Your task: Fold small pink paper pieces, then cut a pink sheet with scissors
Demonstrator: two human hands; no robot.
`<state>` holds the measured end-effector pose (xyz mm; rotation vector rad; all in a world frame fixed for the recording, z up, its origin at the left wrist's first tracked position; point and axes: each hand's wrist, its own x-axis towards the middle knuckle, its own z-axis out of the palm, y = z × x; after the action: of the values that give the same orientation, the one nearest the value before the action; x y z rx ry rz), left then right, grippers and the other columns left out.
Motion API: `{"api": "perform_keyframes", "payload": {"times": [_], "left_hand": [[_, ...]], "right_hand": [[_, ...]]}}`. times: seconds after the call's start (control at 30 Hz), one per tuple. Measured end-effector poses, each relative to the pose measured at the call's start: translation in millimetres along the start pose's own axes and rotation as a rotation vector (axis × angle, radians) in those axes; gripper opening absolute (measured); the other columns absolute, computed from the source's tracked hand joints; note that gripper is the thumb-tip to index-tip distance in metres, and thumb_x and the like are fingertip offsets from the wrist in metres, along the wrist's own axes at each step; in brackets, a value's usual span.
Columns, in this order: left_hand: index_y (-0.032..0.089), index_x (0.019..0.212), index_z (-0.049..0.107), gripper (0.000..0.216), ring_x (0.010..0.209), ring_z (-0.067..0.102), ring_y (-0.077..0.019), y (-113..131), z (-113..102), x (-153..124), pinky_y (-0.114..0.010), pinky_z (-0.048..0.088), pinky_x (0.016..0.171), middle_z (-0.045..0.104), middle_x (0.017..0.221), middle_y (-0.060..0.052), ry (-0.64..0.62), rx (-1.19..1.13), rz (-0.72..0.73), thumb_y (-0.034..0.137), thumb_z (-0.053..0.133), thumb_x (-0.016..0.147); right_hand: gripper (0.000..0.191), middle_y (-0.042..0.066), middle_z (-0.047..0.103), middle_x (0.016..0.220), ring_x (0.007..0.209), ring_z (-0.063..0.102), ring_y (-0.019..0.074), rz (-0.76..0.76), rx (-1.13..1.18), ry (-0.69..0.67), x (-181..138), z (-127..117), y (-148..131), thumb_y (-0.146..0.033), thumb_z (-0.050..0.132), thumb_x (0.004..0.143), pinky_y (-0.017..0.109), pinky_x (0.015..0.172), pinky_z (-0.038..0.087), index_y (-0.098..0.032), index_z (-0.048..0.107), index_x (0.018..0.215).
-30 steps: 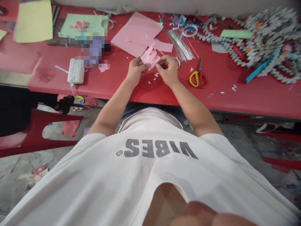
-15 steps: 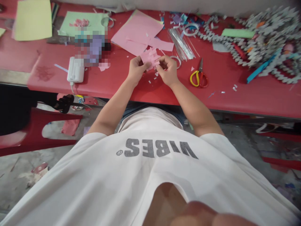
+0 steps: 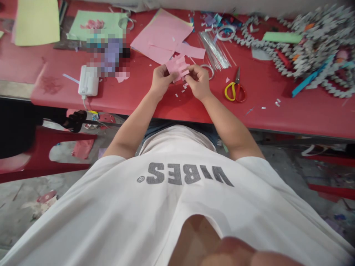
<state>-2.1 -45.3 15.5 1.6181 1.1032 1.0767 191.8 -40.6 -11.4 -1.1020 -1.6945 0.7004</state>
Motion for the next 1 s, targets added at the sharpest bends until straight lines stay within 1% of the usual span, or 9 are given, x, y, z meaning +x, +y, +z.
{"api": "perform_keyframes", "payload": {"times": [0.07,0.13,0.27,0.43,0.53,0.6,0.67,0.9,1.0], "left_hand": [[0.037,0.1,0.07,0.101,0.113,0.065,-0.0236,1.4,-0.5,-1.1,-0.052,0.057,0.104,0.057,0.056,0.0,-0.056,0.066,0.013,0.128,0.037,0.07],[0.037,0.102,0.07,0.102,0.115,0.064,-0.0242,3.2,-1.1,-1.9,-0.053,0.057,0.105,0.058,0.056,-0.001,-0.109,0.097,0.033,0.127,0.034,0.073],[0.036,0.097,0.067,0.086,0.108,0.068,-0.0254,8.2,-2.0,-3.6,-0.053,0.057,0.102,0.06,0.059,0.0,-0.074,0.002,0.01,0.119,0.057,0.076],[0.039,0.093,0.067,0.089,0.106,0.065,-0.0221,5.3,-0.5,-2.6,-0.048,0.059,0.099,0.059,0.056,0.002,-0.055,-0.042,-0.032,0.122,0.061,0.064],[0.035,0.09,0.068,0.08,0.094,0.068,-0.0227,-5.0,2.5,2.6,-0.047,0.06,0.089,0.067,0.065,0.001,0.056,-0.181,0.003,0.107,0.087,0.058],[0.033,0.09,0.067,0.074,0.089,0.069,-0.0241,-11.7,4.0,6.0,-0.047,0.058,0.083,0.07,0.07,0.0,0.095,-0.235,0.038,0.095,0.095,0.059],[0.034,0.089,0.065,0.072,0.09,0.068,-0.0244,-15.2,4.1,7.8,-0.046,0.056,0.083,0.066,0.069,0.0,0.076,-0.205,0.053,0.095,0.092,0.064],[0.038,0.074,0.042,0.087,0.096,0.053,-0.0183,-1.3,0.0,1.0,-0.041,0.046,0.088,0.033,0.047,0.005,-0.035,0.036,0.003,0.123,0.056,0.061],[0.039,0.071,0.039,0.086,0.099,0.053,-0.019,1.5,-0.6,-0.3,-0.043,0.044,0.09,0.03,0.045,0.005,-0.082,0.079,-0.014,0.123,0.054,0.062]], "right_hand": [[0.068,0.004,0.078,0.094,0.086,0.081,0.0278,-0.011,0.012,0.001,1.2,0.3,-0.1,-0.099,0.066,0.098,0.057,0.096,0.078,-0.031,0.073,0.104],[0.069,0.005,0.078,0.093,0.086,0.081,0.0294,-0.029,0.021,0.003,2.9,0.7,2.3,-0.1,0.067,0.097,0.062,0.098,0.078,-0.031,0.072,0.102],[0.072,0.007,0.08,0.1,0.092,0.082,0.0302,-0.061,0.006,-0.003,5.6,2.0,13.3,-0.101,0.069,0.096,0.062,0.099,0.077,-0.03,0.074,0.106],[0.063,0.007,0.078,0.102,0.099,0.082,0.0306,-0.074,-0.031,-0.002,5.8,2.6,24.0,-0.088,0.071,0.105,0.062,0.105,0.075,-0.026,0.076,0.112],[0.056,0.006,0.077,0.1,0.099,0.081,0.0299,-0.089,-0.045,0.003,5.4,2.1,26.7,-0.081,0.071,0.109,0.06,0.104,0.074,-0.025,0.077,0.113],[0.054,0.006,0.076,0.098,0.098,0.08,0.0296,-0.101,-0.051,0.012,5.4,1.9,27.9,-0.08,0.071,0.109,0.059,0.104,0.074,-0.026,0.077,0.11],[0.056,0.006,0.075,0.097,0.095,0.079,0.0292,-0.11,-0.058,0.019,5.6,1.9,28.7,-0.082,0.07,0.109,0.059,0.103,0.073,-0.026,0.078,0.107],[0.062,0.007,0.077,0.1,0.094,0.078,0.0292,-0.122,-0.097,0.027,5.2,1.4,25.8,-0.087,0.065,0.108,0.06,0.101,0.073,-0.027,0.079,0.106],[0.06,0.007,0.076,0.099,0.092,0.078,0.0288,-0.12,-0.114,0.031,4.3,1.1,24.4,-0.086,0.065,0.109,0.059,0.099,0.074,-0.027,0.078,0.106]]}}
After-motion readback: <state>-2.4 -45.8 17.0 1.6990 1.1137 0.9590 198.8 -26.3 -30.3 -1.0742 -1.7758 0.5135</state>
